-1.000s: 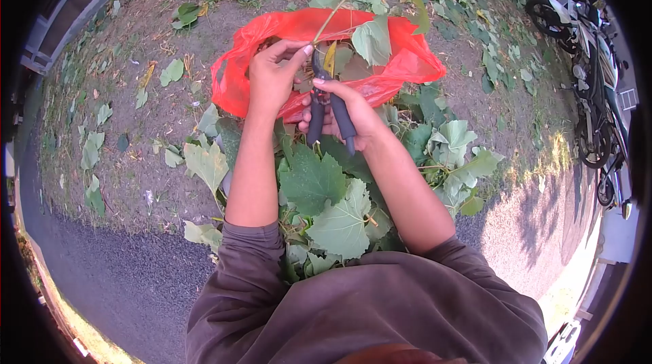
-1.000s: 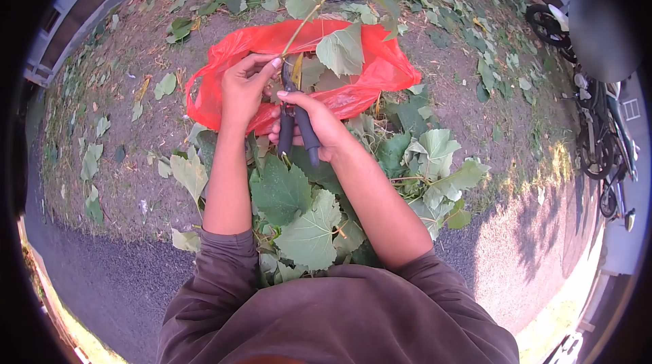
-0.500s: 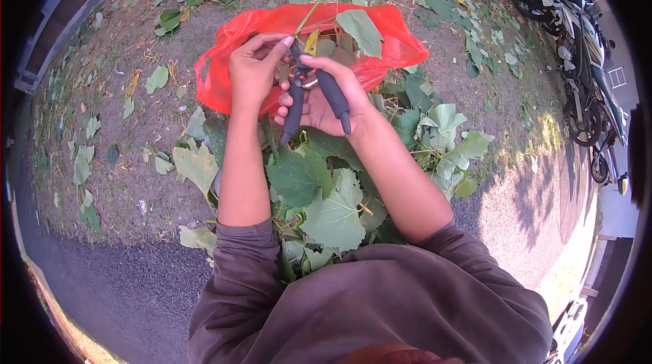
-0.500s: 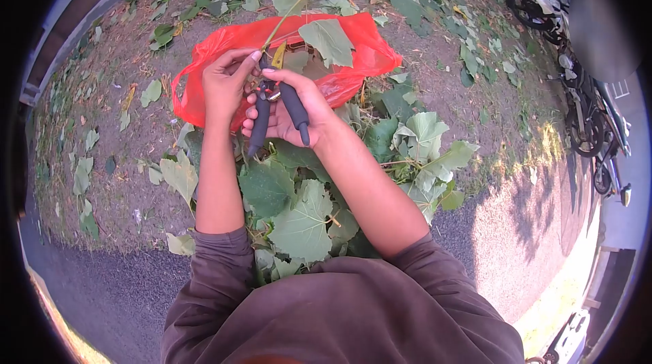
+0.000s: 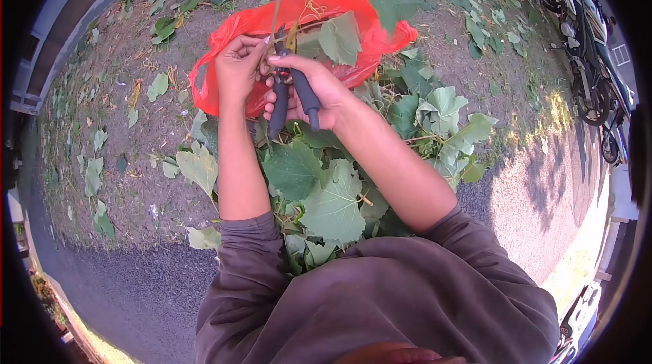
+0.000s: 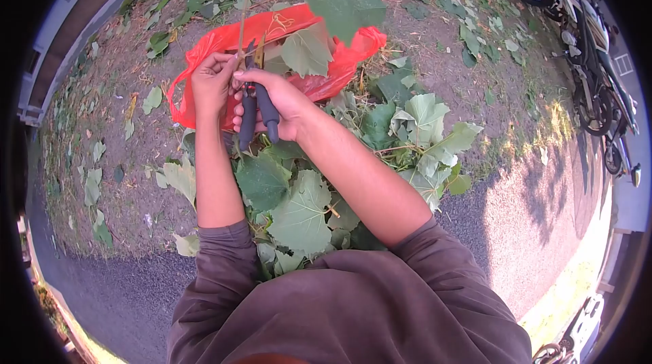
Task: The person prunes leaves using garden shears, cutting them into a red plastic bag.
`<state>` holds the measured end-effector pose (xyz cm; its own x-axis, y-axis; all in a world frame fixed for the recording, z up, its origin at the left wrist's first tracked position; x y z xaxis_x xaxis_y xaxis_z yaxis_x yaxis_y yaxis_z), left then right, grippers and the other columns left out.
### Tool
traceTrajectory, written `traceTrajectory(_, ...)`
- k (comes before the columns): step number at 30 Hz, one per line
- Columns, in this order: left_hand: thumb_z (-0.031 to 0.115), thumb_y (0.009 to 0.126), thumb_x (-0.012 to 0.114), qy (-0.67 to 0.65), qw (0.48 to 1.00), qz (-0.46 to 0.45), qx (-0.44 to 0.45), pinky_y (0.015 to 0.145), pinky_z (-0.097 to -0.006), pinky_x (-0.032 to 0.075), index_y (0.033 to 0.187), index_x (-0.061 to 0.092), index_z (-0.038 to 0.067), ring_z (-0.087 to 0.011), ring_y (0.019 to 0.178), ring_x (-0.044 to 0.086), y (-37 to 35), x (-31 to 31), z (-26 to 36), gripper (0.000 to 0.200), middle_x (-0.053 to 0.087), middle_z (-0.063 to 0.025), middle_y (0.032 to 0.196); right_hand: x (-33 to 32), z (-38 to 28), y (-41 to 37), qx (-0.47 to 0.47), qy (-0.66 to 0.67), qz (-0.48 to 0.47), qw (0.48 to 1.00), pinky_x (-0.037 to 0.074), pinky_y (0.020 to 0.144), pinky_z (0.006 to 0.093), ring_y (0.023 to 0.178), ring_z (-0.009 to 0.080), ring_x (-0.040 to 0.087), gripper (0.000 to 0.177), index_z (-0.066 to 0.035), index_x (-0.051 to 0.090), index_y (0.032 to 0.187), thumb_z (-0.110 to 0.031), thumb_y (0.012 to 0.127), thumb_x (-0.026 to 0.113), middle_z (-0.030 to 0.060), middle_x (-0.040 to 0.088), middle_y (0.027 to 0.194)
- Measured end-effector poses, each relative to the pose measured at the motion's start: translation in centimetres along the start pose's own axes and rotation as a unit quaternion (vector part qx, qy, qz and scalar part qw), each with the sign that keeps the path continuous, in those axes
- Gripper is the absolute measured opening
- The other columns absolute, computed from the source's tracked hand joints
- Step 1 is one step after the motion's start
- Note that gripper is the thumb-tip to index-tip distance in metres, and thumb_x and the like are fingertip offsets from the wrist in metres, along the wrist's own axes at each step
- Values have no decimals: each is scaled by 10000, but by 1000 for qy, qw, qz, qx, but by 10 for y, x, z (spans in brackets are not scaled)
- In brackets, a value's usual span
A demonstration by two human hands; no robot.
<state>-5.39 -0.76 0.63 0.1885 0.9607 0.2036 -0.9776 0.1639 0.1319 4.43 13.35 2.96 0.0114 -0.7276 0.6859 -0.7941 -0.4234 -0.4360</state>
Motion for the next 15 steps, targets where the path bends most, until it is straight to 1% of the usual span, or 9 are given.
traceTrajectory(4, 72, 1012, 756, 30, 999, 36, -21, 483, -219, 417, 1023, 704, -19, -56, 584, 594, 1, 2, 0, 106, 718, -41, 790, 0, 1, -2, -7, -14, -8, 1000, 637, 856, 455, 782, 298, 750, 444, -52, 681, 1001, -495, 985, 710, 112, 725, 842)
traceTrajectory(6, 54, 1004, 753, 29, 998, 46, -42, 547, -224, 482, 1060, 703, -28, -66, 646, 631, 0, 5, 5, 111, 728, -40, 837, -5, 2, -2, -7, -6, 6, 1000, 637, 851, 454, 780, 297, 750, 449, -47, 682, 1014, -495, 984, 711, 111, 723, 839)
traceTrajectory(7, 54, 1004, 753, 30, 998, 47, -42, 547, -224, 482, 1060, 703, -28, -66, 646, 631, -1, 5, 3, 111, 728, -40, 837, -7, 2, -2, -6, -5, 5, 1000, 637, 851, 454, 780, 297, 750, 449, -47, 682, 1014, -495, 984, 711, 111, 723, 839)
traceTrajectory(9, 38, 988, 764, 71, 993, 17, 88, 662, -228, 555, 1105, 713, -26, -79, 770, 694, -2, 10, 11, 142, 751, -46, 925, -11, -1, -4, -15, -7, 21, 1000, 637, 858, 453, 788, 296, 752, 453, -44, 685, 1020, -494, 984, 710, 112, 724, 843)
traceTrajectory(10, 38, 988, 764, 73, 993, 18, 88, 662, -228, 555, 1105, 713, -26, -79, 770, 694, -3, 11, 11, 142, 751, -46, 925, -13, -5, -6, -24, -21, 26, 999, 635, 874, 456, 803, 296, 750, 452, -30, 683, 1019, -480, 984, 708, 113, 718, 844)
traceTrajectory(11, 34, 976, 777, 82, 993, 15, 82, 711, -231, 571, 1131, 725, -25, -88, 826, 713, -5, 12, 10, 174, 760, -53, 963, -14, -7, -7, -23, -20, 23, 999, 635, 874, 456, 803, 296, 750, 452, -30, 683, 1019, -480, 984, 708, 113, 718, 844)
traceTrajectory(12, 31, 965, 791, 90, 993, 13, 77, 759, -235, 587, 1157, 736, -24, -97, 882, 732, -6, 14, 11, 207, 769, -60, 1001, -17, -9, -8, -25, -13, 23, 999, 636, 836, 445, 779, 291, 751, 455, -42, 680, 1003, -494, 974, 716, 104, 717, 820)
traceTrajectory(13, 31, 965, 791, 92, 993, 14, 76, 759, -235, 587, 1157, 736, -24, -97, 882, 732, -7, 15, 12, 207, 769, -60, 1001, -19, -11, -8, -28, -5, 23, 999, 637, 798, 434, 755, 285, 752, 457, -53, 676, 986, -508, 964, 723, 94, 715, 797)
traceTrajectory(15, 24, 941, 814, 115, 990, 15, 86, 766, -234, 593, 1146, 778, -13, -106, 912, 744, -8, 16, 13, 211, 781, -75, 1074, -21, -11, -7, -17, 8, 6, 1000, 645, 822, 441, 774, 291, 759, 471, -46, 685, 1001, -513, 953, 732, 104, 720, 807)
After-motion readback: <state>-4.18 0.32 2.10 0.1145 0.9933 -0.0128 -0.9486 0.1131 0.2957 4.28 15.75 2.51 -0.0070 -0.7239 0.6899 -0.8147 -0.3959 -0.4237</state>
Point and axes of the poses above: each hand's wrist, its own y-axis towards the middle knuckle, its own x-axis out of the palm, z = x × y, the point moved 4 cm from there along y, towards the middle knuckle
